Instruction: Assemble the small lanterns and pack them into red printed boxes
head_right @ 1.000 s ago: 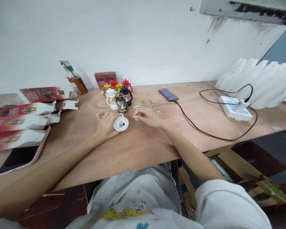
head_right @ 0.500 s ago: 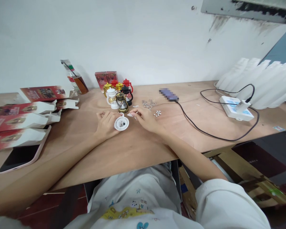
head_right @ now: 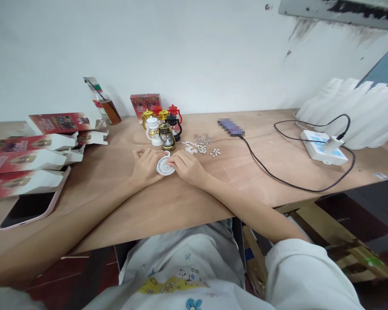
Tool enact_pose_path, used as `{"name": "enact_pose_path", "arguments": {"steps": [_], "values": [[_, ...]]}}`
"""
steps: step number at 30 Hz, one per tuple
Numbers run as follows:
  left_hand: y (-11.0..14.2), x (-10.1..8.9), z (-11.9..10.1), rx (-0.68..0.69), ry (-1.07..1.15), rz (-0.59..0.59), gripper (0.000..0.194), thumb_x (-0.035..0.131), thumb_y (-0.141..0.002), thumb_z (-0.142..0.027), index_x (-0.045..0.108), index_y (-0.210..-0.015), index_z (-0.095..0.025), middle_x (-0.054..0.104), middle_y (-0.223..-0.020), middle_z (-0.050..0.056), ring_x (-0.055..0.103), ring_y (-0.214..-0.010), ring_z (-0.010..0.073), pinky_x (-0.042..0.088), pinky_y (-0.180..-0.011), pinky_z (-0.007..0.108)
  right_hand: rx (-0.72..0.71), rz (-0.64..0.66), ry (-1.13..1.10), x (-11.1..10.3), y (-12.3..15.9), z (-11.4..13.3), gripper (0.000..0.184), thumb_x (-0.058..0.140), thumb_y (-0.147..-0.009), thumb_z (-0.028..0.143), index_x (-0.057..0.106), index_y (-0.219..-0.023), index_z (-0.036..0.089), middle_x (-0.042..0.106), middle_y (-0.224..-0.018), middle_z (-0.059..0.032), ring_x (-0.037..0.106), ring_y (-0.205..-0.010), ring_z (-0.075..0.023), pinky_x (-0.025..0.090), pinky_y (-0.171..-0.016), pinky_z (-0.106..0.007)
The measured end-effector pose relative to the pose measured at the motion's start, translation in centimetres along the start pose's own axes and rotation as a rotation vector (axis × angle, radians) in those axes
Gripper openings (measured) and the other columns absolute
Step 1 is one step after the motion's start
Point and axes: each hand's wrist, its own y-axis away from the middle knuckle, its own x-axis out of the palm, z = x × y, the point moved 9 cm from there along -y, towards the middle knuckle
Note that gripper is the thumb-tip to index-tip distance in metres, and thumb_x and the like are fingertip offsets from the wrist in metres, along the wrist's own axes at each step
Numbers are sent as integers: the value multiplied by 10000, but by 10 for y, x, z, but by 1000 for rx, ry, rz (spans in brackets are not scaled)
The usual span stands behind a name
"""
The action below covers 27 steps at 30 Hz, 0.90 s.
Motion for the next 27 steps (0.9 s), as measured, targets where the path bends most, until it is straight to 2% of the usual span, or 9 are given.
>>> {"name": "enact_pose_path", "arguments": {"steps": [4,9,17,22,27], "values": [[0,1,1,-11,3,9,236,533,-846,-370,568,-988,-185,695,-998,102,594,-859,254,270,-744,410,-18,-21,41,3,3,-3,292,373,-980,311,589,-844,170,637,-812,-87,554,-781,-187,436,-727,-325],[1,3,2,-23,5,28,251,518,-852,-392,578,-987,-190,692,-1007,99,590,-863,259,272,-750,415,-28,12,81,9,6,-4,327,363,-976,381,602,-894,173,628,-844,-88,549,-806,-192,410,-730,-335],[1,0,0,3,5,0,271,532,-846,-403,574,-996,-181,697,-998,93,596,-851,256,268,-735,411,-181,-23,300,14,10,3,275,363,-982,338,572,-905,176,616,-854,-83,519,-746,-188,366,-677,-342],[1,3,3,-32,16,18,274,524,-846,-417,582,-979,-185,701,-991,96,596,-846,258,271,-743,415,-152,49,230,22,13,-4,223,352,-987,280,545,-947,176,608,-897,-89,523,-776,-190,351,-690,-349],[2,4,3,-22,15,10,274,521,-848,-415,582,-989,-189,696,-981,95,590,-845,255,270,-745,408,-193,60,216,24,12,0,153,397,-969,217,542,-935,182,605,-915,-89,525,-777,-191,352,-703,-352]]}}
